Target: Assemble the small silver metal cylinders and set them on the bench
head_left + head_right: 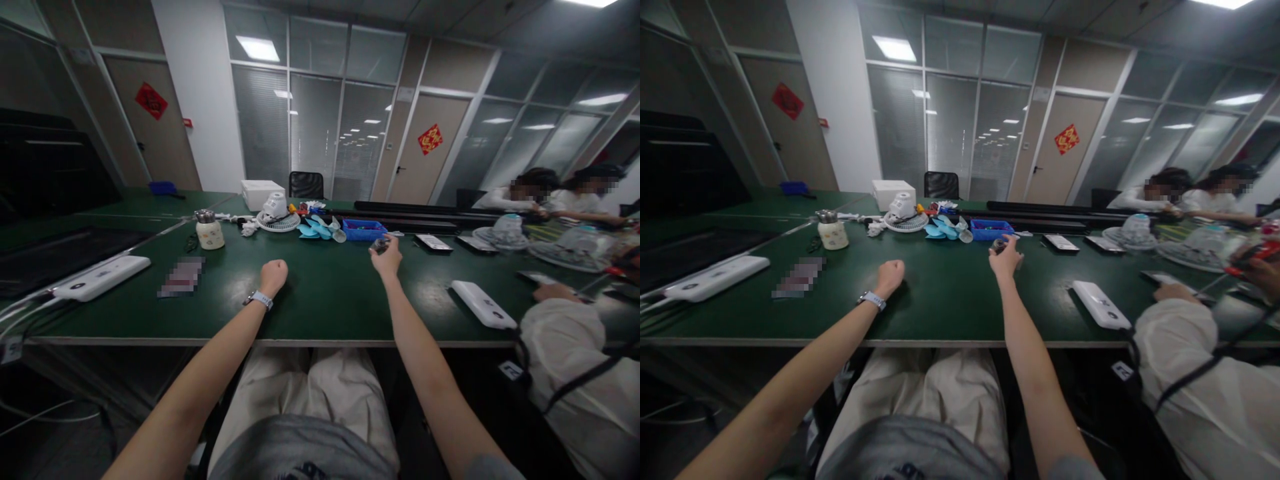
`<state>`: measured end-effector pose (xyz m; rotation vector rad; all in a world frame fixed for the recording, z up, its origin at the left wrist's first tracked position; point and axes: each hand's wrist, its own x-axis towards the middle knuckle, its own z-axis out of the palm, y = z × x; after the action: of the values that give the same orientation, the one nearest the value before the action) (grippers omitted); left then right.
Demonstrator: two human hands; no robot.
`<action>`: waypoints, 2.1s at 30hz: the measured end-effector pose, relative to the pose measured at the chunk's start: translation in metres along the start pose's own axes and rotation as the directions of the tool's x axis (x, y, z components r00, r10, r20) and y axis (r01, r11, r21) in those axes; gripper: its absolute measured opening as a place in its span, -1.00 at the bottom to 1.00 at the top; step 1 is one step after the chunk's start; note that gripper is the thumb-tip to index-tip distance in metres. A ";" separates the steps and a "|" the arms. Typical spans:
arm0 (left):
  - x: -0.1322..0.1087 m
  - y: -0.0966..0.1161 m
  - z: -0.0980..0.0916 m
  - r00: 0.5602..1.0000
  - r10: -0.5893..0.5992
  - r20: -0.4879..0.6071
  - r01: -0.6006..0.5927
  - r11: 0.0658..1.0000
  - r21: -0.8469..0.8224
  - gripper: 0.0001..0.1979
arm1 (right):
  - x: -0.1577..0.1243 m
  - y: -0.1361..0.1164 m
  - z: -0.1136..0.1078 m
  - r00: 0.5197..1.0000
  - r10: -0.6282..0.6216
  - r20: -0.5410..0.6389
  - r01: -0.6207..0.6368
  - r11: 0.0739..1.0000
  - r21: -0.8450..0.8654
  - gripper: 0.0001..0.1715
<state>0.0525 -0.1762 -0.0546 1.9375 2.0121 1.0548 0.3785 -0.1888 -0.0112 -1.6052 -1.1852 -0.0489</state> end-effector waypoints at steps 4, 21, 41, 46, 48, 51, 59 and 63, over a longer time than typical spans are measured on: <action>-0.005 0.004 0.000 0.983 0.183 0.010 -0.179 0.969 -0.172 -0.63 | -0.035 -0.038 0.042 0.957 -0.222 0.187 0.159 0.940 0.303 -0.26; 0.000 0.010 0.005 0.968 0.249 -0.013 -0.225 0.846 -0.483 -0.65 | -0.109 -0.070 0.120 0.727 -0.367 0.580 0.090 0.889 0.450 -0.31; 0.004 -0.014 -0.009 0.999 -0.022 0.028 0.019 0.994 0.103 -0.49 | -0.099 -0.068 0.119 0.698 -0.221 0.681 -0.262 0.806 0.531 -0.68; 0.005 -0.014 -0.008 0.999 -0.038 0.013 0.037 0.997 0.072 -0.54 | -0.082 -0.061 0.100 0.667 0.005 0.745 -0.633 0.531 0.563 -0.77; 0.005 -0.013 -0.008 0.999 -0.033 0.021 0.032 0.997 0.068 -0.54 | -0.078 -0.057 0.089 0.653 0.050 0.755 -0.706 0.401 0.584 -0.80; 0.004 -0.012 -0.008 0.999 -0.030 0.031 0.028 0.996 0.080 -0.53 | -0.078 -0.051 0.073 0.632 0.067 0.772 -0.747 0.316 0.585 -0.83; 0.006 -0.015 -0.008 0.998 -0.051 0.045 0.047 0.995 0.087 -0.51 | -0.085 -0.036 0.046 0.692 0.094 0.716 -0.701 0.323 0.636 -0.82; 0.008 -0.017 -0.007 0.997 -0.055 0.051 0.050 0.994 0.092 -0.51 | -0.088 -0.032 0.041 0.796 0.135 0.590 -0.563 0.525 0.639 -0.72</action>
<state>0.0336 -0.1702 -0.0559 1.9222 2.1045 0.9052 0.2909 -0.2181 -0.0550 -0.9976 -0.9569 1.0954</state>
